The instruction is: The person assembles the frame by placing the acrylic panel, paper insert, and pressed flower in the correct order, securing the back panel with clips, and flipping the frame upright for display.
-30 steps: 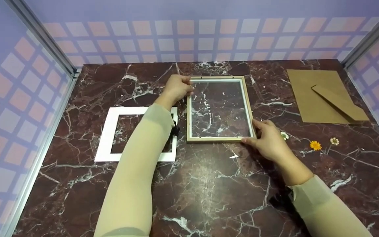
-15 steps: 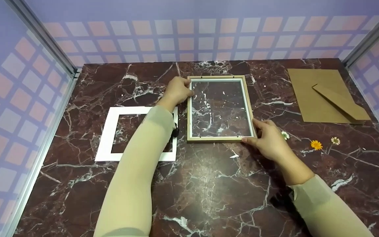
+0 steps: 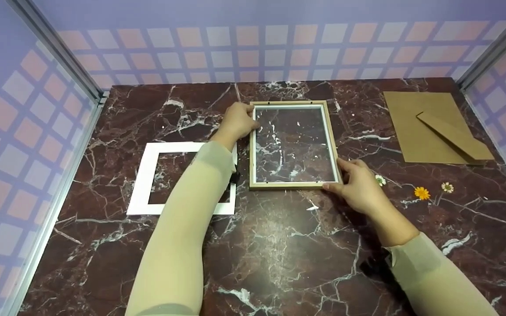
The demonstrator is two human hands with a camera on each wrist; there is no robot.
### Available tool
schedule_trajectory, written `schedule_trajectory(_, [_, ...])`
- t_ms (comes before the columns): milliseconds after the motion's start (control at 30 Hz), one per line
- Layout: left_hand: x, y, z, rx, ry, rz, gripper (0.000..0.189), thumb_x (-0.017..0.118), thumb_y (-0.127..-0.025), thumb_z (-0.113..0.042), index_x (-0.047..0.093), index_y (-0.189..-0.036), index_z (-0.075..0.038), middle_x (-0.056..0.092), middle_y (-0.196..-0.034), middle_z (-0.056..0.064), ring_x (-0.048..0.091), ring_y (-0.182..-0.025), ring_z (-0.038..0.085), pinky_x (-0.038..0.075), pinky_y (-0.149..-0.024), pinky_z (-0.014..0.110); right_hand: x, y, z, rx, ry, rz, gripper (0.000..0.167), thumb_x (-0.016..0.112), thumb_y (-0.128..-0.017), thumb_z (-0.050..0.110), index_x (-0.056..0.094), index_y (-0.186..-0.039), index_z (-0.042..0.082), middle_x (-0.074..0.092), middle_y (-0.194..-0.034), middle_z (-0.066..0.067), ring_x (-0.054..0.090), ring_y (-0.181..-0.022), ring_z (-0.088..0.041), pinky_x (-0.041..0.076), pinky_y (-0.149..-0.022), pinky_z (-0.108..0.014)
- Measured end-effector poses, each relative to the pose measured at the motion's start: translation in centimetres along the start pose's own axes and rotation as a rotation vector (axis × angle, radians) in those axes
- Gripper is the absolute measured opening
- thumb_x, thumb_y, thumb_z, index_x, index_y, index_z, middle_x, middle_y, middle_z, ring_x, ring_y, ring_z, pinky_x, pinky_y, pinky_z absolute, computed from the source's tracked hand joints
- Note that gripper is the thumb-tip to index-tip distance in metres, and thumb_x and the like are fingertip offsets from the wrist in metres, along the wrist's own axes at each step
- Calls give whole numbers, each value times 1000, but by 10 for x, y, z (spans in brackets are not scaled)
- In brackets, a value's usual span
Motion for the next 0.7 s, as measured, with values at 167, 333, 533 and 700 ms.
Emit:
schedule_trajectory(167, [-10, 23, -14, 10, 40, -10, 46, 89, -92, -19, 80, -136, -9, 77, -113, 5, 69, -103, 19, 63, -99, 31, 0, 0, 1, 2, -4, 2, 93, 90, -96, 23, 40, -168, -10, 54, -152, -39, 63, -121, -47, 54, -119, -67])
schedule_trajectory(333, [-33, 78, -44, 34, 109, -50, 13, 78, -99, -13, 75, -106, -3, 62, -89, 1, 57, -84, 16, 55, -81, 30, 0, -1, 2, -15, 25, -11, 92, 90, -96, 24, 43, -167, -10, 54, -153, -40, 62, -125, -50, 51, -121, -69])
schedule_trajectory(533, [-53, 94, -46, 36, 143, -64, 54, 74, -106, -20, 65, -157, -5, 76, -148, 13, 72, -118, 23, 63, -111, 38, 0, 0, 3, -22, -2, -30, 90, 92, -94, 22, 46, -164, -11, 55, -151, -40, 69, -119, -49, 58, -114, -65])
schedule_trajectory(700, [-74, 105, -42, 38, 161, -65, 55, 75, -108, -22, 63, -159, -4, 75, -150, 14, 74, -122, 24, 66, -105, 33, -3, 1, 2, -25, 2, -47, 91, 94, -92, 24, 50, -162, -12, 58, -148, -39, 71, -115, -48, 61, -109, -64])
Point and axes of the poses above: each hand's wrist, its own y-axis away from the middle knuckle, its own x-axis out of the palm, z = x × y, the point moved 3 cm from there along -y, towards the middle knuckle
